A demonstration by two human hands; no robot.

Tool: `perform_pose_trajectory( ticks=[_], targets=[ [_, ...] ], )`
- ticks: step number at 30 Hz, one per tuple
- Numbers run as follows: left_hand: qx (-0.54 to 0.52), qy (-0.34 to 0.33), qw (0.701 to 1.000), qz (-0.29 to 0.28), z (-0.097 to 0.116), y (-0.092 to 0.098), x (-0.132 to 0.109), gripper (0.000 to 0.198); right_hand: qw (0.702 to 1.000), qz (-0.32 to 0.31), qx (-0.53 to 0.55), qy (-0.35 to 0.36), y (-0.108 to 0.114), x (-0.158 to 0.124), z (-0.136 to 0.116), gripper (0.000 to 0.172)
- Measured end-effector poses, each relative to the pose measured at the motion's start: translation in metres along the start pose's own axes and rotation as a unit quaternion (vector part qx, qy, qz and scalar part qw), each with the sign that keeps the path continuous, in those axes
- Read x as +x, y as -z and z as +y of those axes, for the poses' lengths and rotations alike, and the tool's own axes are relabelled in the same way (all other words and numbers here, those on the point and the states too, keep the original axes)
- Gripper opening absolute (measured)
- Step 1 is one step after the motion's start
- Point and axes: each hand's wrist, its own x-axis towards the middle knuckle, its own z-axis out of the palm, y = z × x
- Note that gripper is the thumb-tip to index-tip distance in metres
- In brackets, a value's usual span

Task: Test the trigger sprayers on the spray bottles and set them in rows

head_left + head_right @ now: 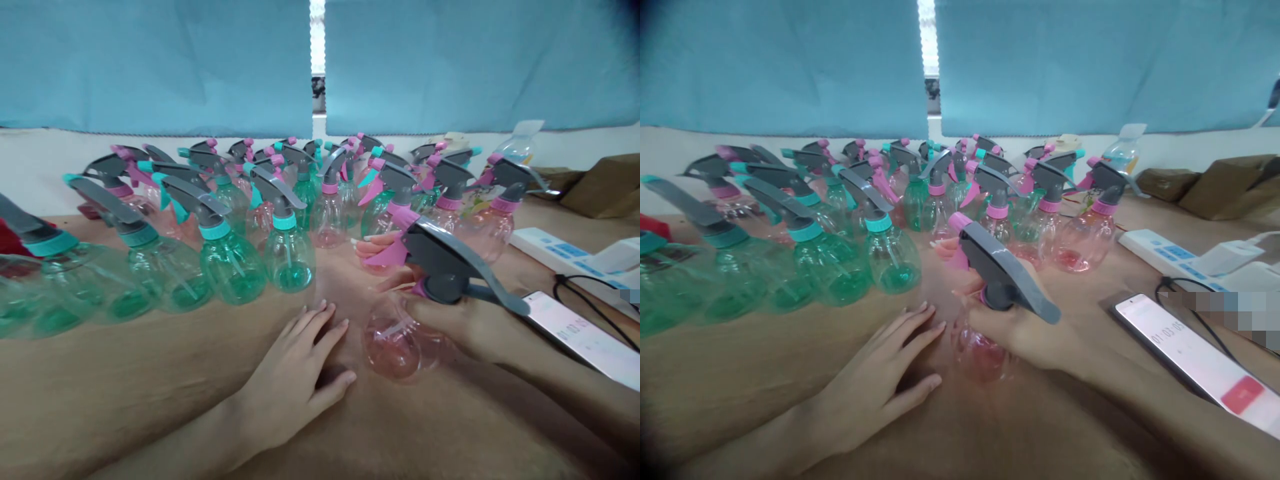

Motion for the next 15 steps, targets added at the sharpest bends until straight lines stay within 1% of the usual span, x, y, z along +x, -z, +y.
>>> perform_pose_trajectory(
  ticks=[2,4,8,11,13,15],
  targets=[
    [0.001,0.001,1.000,0.001,0.0001,-0.0003,0.0000,0.055,1.000,-0.014,0.006,-0.027,0.0005,-0.0007,-0.0002,0.017],
    [0.001,0.001,1.000,0.001,0.0003,-0.0004,0.0000,0.055,0.999,-0.022,0.001,-0.038,0.0016,-0.0005,0.0013,0.020],
    [-0.002,0.000,1.000,0.000,0.0004,0.0001,0.0000,0.055,0.998,-0.021,-0.034,-0.041,0.0024,0.0008,0.0062,0.023],
    [-0.004,0.002,1.000,0.005,0.0002,0.0000,-0.0002,0.054,0.999,-0.022,-0.005,-0.043,0.0010,0.0016,0.0054,0.023],
    [-0.005,0.002,1.000,0.007,0.0002,0.0000,-0.0002,0.054,0.999,-0.016,0.012,-0.031,0.0003,0.0019,0.0025,0.022],
    [-0.008,0.002,1.000,0.007,0.0005,0.0003,-0.0001,0.054,1.000,-0.008,0.000,-0.019,0.0007,0.0020,0.0000,0.020]
  ],
)
